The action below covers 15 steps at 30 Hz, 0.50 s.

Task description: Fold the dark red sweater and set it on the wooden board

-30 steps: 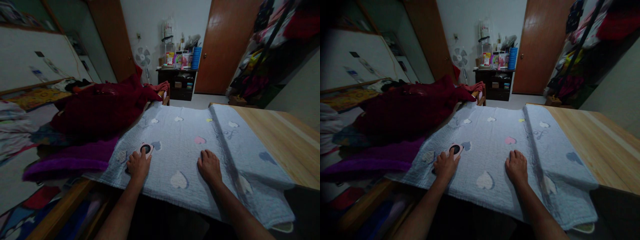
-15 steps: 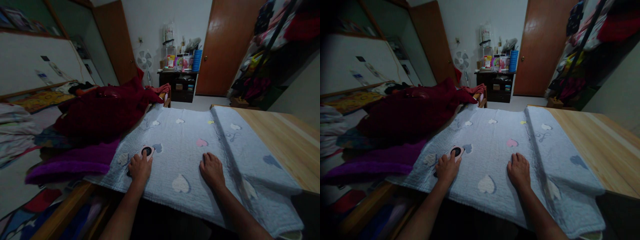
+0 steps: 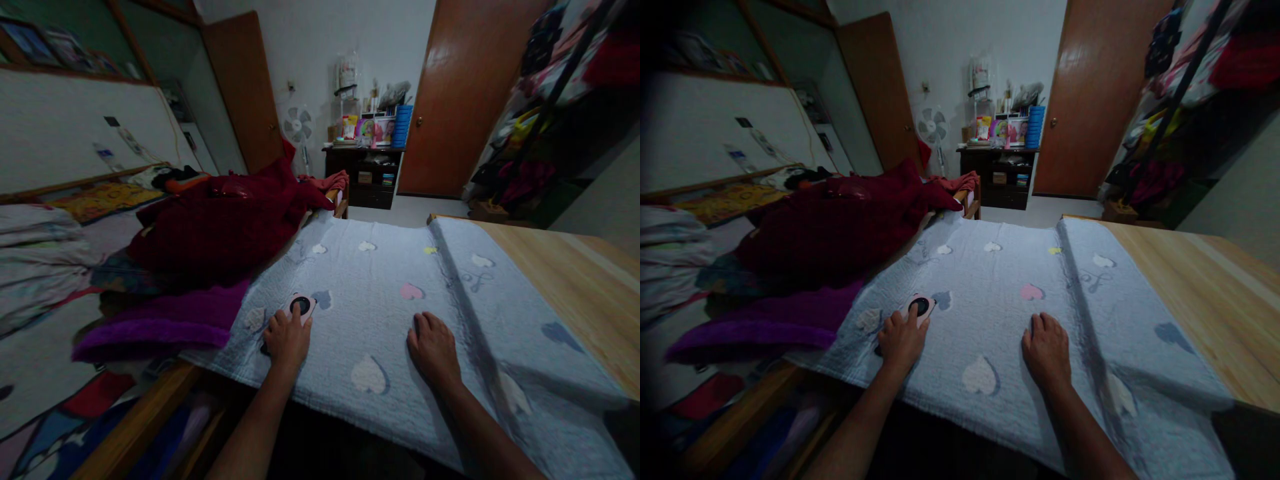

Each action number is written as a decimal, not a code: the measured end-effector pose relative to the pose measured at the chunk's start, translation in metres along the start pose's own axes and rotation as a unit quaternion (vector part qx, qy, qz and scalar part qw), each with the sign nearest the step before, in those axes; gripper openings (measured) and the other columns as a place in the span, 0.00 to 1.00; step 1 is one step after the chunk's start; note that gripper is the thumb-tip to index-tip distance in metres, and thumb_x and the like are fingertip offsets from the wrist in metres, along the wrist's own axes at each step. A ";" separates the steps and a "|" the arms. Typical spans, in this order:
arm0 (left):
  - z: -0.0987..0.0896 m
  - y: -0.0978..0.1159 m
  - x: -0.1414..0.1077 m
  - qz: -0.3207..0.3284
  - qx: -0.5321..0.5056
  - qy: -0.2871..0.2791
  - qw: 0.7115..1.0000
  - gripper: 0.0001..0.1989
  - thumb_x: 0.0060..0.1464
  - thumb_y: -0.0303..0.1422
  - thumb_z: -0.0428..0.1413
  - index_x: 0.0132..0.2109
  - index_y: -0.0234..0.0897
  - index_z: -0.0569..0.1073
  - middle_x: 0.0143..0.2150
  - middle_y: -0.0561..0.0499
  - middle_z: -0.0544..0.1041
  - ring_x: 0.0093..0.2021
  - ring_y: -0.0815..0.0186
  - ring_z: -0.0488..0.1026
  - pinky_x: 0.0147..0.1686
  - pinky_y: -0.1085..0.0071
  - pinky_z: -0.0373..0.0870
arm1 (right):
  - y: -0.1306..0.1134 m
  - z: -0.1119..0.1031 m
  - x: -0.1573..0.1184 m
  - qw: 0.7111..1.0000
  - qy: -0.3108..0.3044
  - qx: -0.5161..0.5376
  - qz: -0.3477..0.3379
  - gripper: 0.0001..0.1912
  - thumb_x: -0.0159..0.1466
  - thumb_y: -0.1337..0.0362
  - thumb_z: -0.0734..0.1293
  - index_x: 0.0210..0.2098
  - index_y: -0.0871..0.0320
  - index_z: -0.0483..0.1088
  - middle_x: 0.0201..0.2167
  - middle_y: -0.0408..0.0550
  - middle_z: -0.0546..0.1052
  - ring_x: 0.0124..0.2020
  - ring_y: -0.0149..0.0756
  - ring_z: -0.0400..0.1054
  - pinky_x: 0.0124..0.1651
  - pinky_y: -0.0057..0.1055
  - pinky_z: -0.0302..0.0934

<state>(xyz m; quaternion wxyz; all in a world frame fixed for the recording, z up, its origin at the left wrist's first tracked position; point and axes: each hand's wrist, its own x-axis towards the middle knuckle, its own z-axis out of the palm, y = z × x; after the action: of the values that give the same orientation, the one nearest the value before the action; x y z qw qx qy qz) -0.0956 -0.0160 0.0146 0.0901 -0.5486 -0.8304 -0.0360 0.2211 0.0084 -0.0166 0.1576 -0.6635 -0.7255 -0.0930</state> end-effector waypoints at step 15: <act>0.007 -0.007 0.005 0.006 0.000 0.019 1.000 0.26 0.61 0.47 0.44 0.62 0.43 0.65 0.47 0.37 0.66 0.48 0.47 0.64 0.42 0.56 0.61 | -0.011 0.011 0.004 1.000 -0.008 0.002 0.019 0.16 0.64 0.60 0.59 0.49 0.60 0.66 0.52 0.58 0.68 0.54 0.47 0.61 0.56 0.43 0.51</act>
<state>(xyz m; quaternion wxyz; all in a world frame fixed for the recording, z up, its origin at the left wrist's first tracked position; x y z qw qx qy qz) -0.1045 -0.0127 0.0092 0.1059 -0.5530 -0.8252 -0.0460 0.2084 0.0150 -0.0240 0.1548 -0.6773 -0.7144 -0.0832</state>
